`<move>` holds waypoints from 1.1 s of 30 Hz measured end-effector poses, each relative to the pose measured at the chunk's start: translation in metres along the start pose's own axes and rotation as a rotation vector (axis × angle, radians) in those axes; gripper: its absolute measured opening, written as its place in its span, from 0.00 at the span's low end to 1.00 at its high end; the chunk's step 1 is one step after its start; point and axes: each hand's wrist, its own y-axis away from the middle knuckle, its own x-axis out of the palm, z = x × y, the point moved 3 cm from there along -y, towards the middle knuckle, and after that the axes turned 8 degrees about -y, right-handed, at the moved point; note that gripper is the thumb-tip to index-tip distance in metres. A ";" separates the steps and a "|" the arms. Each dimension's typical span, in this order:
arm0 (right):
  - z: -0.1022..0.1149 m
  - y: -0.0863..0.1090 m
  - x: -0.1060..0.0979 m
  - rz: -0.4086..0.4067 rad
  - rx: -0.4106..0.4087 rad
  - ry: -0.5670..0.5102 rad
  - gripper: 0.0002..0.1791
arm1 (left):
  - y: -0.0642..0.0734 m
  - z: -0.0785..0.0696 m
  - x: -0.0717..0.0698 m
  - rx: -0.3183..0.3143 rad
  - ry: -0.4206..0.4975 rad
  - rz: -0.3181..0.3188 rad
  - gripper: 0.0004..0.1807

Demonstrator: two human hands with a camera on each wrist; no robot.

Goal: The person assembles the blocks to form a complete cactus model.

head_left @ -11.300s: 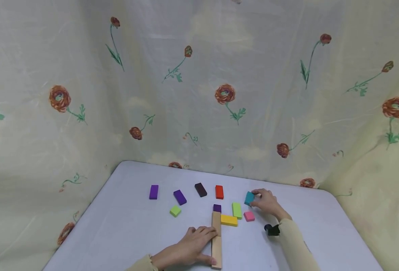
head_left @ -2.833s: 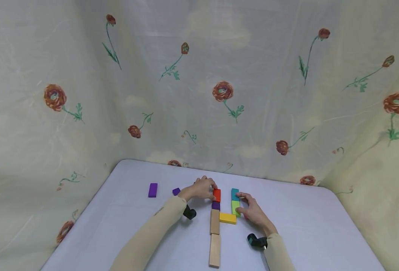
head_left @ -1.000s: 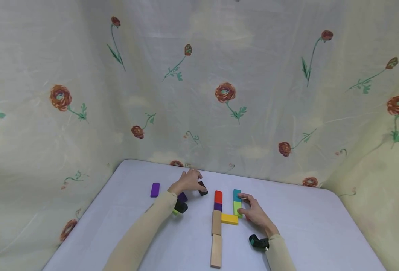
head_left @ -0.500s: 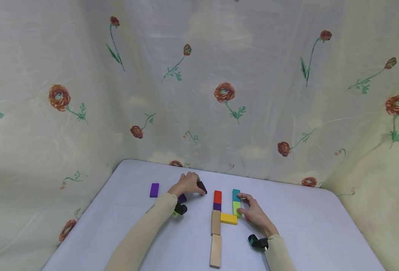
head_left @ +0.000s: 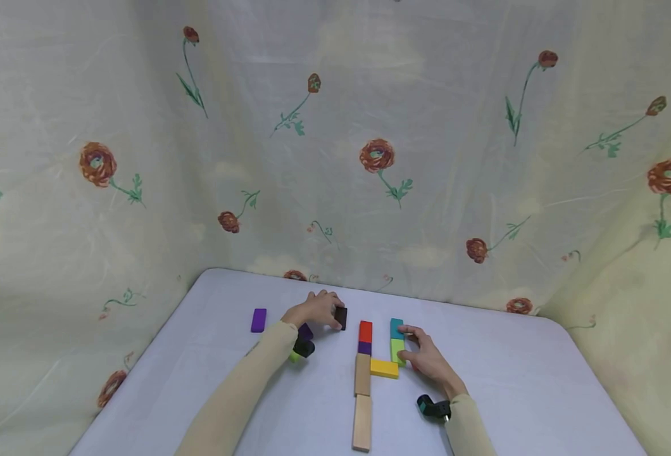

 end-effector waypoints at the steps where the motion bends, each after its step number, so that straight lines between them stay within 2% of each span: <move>1: 0.000 0.000 0.000 0.000 0.001 -0.003 0.35 | 0.000 0.001 0.000 0.004 -0.002 -0.005 0.34; 5: 0.000 0.000 0.000 0.005 -0.002 -0.002 0.36 | 0.000 0.004 -0.001 0.015 0.000 -0.030 0.34; 8: 0.000 0.000 0.000 0.007 -0.009 -0.003 0.36 | 0.001 0.006 -0.003 0.026 0.038 -0.048 0.31; 15: 0.000 -0.001 -0.001 0.008 -0.023 0.001 0.35 | 0.004 0.004 -0.005 0.048 0.082 -0.060 0.27; 19: 0.000 -0.002 -0.001 0.006 -0.019 0.002 0.35 | 0.004 0.004 -0.005 0.026 0.104 -0.051 0.26; 24: 0.000 -0.001 -0.002 0.002 -0.019 0.009 0.36 | -0.003 -0.002 -0.005 -0.015 0.153 -0.052 0.25; 33: -0.001 0.000 -0.002 -0.001 -0.032 -0.003 0.36 | -0.027 -0.015 0.000 -0.097 0.182 -0.125 0.25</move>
